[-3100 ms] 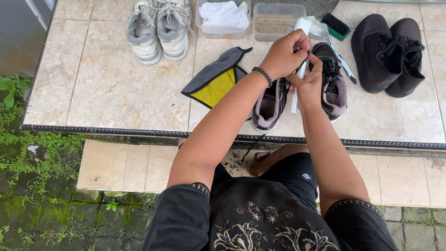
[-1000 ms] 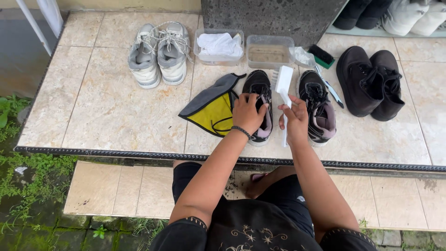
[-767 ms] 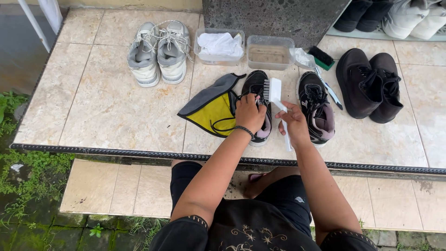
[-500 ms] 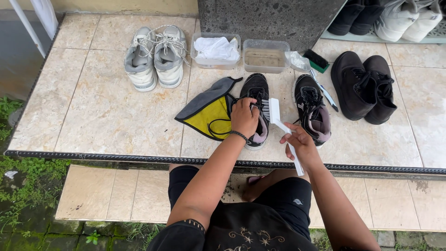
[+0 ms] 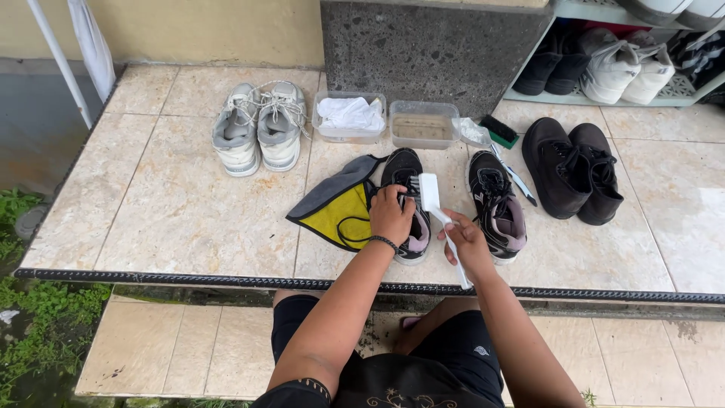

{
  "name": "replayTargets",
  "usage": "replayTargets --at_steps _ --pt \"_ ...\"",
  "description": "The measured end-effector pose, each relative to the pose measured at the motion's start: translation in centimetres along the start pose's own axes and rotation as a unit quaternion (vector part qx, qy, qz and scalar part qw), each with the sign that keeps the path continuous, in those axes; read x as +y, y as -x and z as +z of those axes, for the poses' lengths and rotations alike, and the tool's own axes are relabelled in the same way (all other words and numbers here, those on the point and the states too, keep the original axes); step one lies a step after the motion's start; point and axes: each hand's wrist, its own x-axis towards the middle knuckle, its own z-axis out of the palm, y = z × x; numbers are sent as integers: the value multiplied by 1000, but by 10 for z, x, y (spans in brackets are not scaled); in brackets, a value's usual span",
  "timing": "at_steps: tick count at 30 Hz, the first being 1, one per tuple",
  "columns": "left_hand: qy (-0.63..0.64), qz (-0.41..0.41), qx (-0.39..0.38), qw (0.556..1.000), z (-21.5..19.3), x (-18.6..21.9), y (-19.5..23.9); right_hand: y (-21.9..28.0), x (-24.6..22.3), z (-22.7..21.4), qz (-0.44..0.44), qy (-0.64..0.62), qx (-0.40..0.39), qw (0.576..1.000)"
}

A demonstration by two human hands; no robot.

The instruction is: Cleaning black sneakers using a brush and cleaning solution on a tiled porch entrance.

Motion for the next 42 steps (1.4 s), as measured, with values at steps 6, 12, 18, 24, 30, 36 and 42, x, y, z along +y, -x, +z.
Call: replayTargets --at_steps 6,12,18,24,30,36,42 --pt "-3 7 2 1000 1 1 -5 24 -30 -32 15 -21 11 1000" --pt "-2 3 -2 1000 -7 10 1 -39 6 -16 -52 -94 -15 994" --pt "0 -11 4 1000 -7 11 -2 -4 11 -17 8 -100 -43 994" --pt "1 -8 -3 1000 -4 6 0 20 -37 -45 37 -108 -45 992" --pt "0 15 8 1000 -5 7 0 -48 -14 -12 -33 -159 -19 987" --pt "22 -3 3 1000 -6 8 1 -4 4 4 17 -141 -32 989" --pt "13 15 18 1000 3 0 -5 23 -22 -21 8 -159 -3 987"
